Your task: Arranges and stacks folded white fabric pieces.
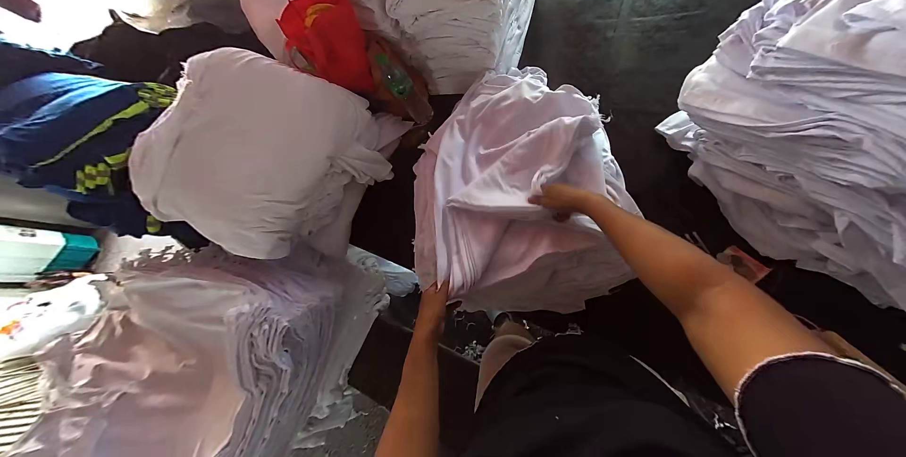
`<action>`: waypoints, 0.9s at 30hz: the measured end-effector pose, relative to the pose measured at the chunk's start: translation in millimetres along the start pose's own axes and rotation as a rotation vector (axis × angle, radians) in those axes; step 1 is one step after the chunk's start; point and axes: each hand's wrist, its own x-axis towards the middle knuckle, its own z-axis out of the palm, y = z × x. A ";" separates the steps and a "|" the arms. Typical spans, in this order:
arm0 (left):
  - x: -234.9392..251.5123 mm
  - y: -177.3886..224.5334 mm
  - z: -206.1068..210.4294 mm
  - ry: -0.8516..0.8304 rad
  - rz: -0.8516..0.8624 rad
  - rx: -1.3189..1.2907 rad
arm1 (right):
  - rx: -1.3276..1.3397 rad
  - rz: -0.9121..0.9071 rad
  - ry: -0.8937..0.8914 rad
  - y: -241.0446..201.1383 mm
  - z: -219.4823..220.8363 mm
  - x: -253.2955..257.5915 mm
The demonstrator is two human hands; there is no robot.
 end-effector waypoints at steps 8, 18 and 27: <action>2.7 5.0 -19.2 -0.028 -0.006 0.076 | -0.395 -0.042 -0.095 9.7 -41.0 -48.3; 9.7 123.3 -58.9 0.060 0.464 0.147 | -0.002 -0.068 0.624 74.7 -136.3 -149.6; 60.5 107.8 -33.5 0.087 0.256 0.243 | 0.257 0.140 0.744 102.5 -84.1 -110.5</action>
